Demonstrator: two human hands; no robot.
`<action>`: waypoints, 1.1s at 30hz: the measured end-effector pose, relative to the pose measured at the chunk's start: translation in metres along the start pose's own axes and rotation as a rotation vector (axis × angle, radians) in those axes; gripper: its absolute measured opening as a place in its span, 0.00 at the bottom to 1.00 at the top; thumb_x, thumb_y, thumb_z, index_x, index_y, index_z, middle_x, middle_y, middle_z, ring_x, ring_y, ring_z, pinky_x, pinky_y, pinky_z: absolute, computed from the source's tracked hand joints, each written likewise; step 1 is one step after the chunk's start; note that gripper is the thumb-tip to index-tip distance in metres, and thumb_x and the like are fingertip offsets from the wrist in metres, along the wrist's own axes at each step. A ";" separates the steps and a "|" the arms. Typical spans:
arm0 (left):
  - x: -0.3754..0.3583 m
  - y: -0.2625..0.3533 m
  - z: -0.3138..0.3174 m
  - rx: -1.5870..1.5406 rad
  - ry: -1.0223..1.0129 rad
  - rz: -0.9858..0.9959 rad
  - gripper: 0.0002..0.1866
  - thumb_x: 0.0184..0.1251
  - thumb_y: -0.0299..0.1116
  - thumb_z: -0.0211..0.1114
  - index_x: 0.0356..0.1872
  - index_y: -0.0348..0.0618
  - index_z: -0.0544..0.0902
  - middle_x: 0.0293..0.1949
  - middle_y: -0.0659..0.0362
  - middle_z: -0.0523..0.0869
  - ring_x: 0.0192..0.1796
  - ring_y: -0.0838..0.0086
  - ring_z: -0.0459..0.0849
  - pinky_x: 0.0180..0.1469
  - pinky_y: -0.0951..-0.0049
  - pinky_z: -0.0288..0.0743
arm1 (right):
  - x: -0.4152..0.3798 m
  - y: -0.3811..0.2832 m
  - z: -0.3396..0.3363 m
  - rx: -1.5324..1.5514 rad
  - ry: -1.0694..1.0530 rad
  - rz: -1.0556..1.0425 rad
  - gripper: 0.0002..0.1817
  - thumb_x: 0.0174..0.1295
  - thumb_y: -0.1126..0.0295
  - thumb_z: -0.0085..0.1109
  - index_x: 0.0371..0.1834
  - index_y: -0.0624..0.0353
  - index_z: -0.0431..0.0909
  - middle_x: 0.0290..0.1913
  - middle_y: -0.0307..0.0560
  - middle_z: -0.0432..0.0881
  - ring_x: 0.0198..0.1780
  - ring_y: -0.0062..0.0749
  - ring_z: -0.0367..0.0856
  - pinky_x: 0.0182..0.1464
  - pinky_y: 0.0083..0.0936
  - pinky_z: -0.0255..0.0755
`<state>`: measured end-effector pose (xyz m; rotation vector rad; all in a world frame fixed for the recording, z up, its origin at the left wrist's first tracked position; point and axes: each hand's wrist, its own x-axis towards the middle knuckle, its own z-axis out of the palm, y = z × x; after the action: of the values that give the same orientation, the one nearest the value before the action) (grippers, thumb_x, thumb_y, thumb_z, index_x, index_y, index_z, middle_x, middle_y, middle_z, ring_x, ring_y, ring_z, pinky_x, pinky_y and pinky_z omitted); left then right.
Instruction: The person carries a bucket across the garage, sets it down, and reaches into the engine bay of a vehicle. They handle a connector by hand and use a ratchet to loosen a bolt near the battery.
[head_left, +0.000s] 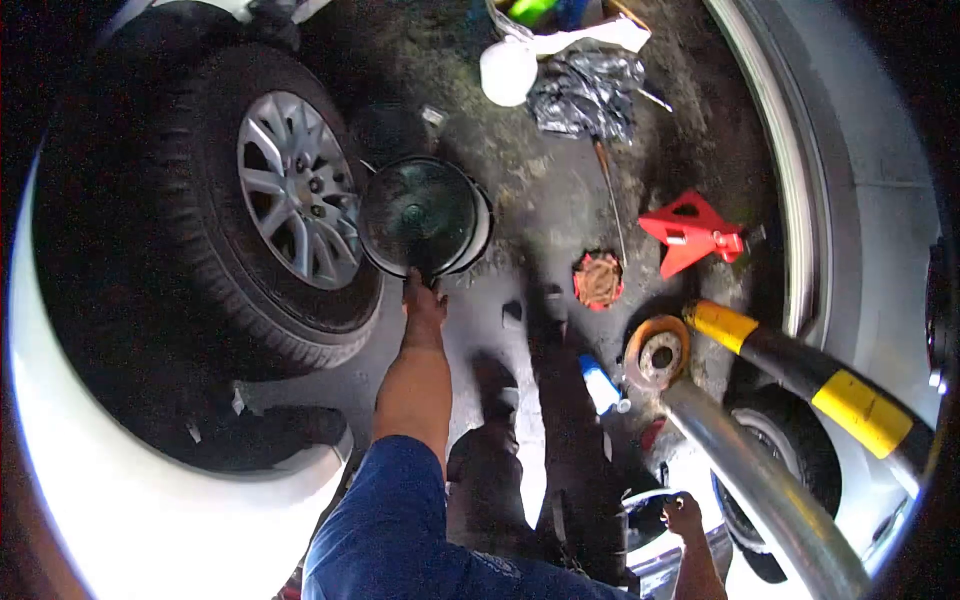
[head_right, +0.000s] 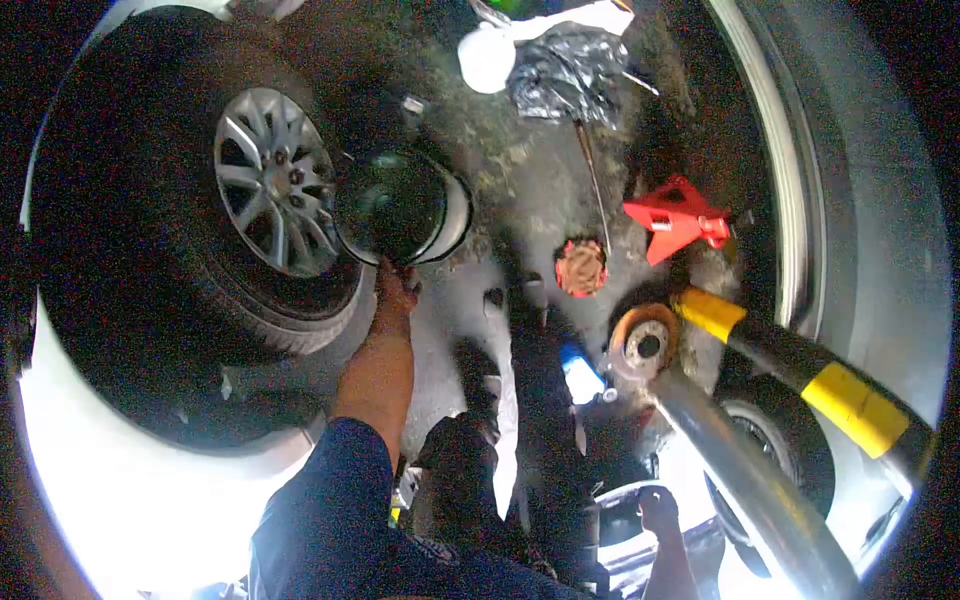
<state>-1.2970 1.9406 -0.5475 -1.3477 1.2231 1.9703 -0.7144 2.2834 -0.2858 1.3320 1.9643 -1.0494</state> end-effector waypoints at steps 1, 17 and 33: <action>-0.002 0.007 0.012 -0.010 0.050 -0.058 0.25 0.68 0.55 0.48 0.64 0.61 0.65 0.60 0.69 0.71 0.58 0.68 0.69 0.60 0.50 0.54 | 0.012 -0.007 -0.008 0.122 -0.066 0.015 0.10 0.53 0.73 0.63 0.36 0.57 0.71 0.20 0.40 0.75 0.22 0.23 0.76 0.23 0.25 0.72; -0.083 0.078 0.084 0.729 0.247 0.204 0.32 0.55 0.50 0.62 0.60 0.49 0.69 0.55 0.52 0.76 0.57 0.61 0.74 0.54 0.57 0.68 | 0.275 -0.213 -0.163 0.007 -0.186 -0.401 0.11 0.57 0.72 0.54 0.43 0.55 0.68 0.29 0.41 0.72 0.25 0.26 0.74 0.22 0.20 0.68; -0.659 0.441 -0.052 0.325 1.285 1.736 0.11 0.59 0.27 0.64 0.42 0.34 0.77 0.35 0.48 0.81 0.41 0.63 0.82 0.43 0.66 0.73 | 0.110 -0.845 -0.148 -0.334 -0.240 -1.423 0.14 0.61 0.65 0.52 0.45 0.63 0.74 0.40 0.49 0.77 0.41 0.37 0.77 0.44 0.31 0.71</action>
<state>-1.3310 1.7465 0.2225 -1.3482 4.0271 0.9285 -1.5426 2.2869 -0.0357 -0.5651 2.6225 -1.1975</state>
